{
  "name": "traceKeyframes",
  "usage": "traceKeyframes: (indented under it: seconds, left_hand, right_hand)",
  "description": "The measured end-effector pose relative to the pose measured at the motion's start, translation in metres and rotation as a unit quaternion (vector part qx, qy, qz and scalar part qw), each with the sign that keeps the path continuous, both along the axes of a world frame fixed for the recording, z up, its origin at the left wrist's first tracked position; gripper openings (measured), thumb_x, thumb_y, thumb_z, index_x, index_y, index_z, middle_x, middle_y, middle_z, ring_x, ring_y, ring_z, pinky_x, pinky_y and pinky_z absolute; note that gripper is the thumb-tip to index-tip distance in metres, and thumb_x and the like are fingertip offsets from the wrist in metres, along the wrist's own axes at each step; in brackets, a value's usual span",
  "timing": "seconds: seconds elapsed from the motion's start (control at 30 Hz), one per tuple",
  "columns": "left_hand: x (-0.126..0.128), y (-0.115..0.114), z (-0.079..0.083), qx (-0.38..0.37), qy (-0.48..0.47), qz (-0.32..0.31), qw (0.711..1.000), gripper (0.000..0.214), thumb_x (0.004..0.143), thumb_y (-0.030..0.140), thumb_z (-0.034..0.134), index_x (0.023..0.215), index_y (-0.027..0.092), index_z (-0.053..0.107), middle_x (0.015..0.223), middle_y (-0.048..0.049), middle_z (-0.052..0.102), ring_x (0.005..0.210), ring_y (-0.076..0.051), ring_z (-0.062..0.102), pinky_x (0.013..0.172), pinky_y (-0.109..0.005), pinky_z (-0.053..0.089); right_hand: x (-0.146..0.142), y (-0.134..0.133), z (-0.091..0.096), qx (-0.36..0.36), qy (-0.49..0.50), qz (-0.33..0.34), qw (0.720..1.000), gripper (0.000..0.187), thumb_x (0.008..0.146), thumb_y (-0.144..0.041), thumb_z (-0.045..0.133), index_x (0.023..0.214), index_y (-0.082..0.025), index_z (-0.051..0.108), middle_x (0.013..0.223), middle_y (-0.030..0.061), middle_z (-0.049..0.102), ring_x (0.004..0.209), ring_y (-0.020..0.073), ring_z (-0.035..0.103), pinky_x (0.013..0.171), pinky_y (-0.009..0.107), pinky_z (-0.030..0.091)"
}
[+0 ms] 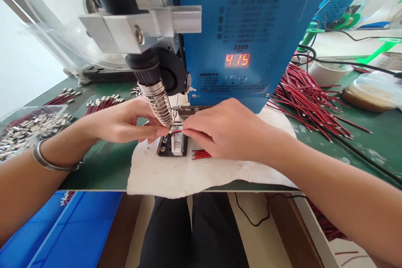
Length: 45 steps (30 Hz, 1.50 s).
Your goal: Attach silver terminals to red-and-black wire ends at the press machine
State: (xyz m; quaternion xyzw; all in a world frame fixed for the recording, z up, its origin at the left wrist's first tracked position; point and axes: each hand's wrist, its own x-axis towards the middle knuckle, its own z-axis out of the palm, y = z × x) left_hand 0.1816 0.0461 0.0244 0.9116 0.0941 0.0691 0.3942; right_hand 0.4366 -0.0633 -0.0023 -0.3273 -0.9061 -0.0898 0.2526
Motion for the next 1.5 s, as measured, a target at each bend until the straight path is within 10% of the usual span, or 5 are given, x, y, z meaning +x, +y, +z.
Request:
traceKeyframes:
  seconds: [1.5]
  left_hand:
    - [0.0,-0.0009,0.0001,0.001,0.013,0.005,1.0,0.013,0.097,0.016,0.066,0.087,0.016,0.074,0.061,0.0001,0.065,0.052,-0.012,0.063,0.049,-0.019,0.05]
  right_hand:
    - [0.0006,-0.0004,-0.0005,-0.025,-0.006,-0.012,1.0,0.034,0.116,-0.025,0.052,0.093,-0.022,0.077,0.084,0.0031,0.083,0.067,0.0193,0.071,0.06,0.035,0.038]
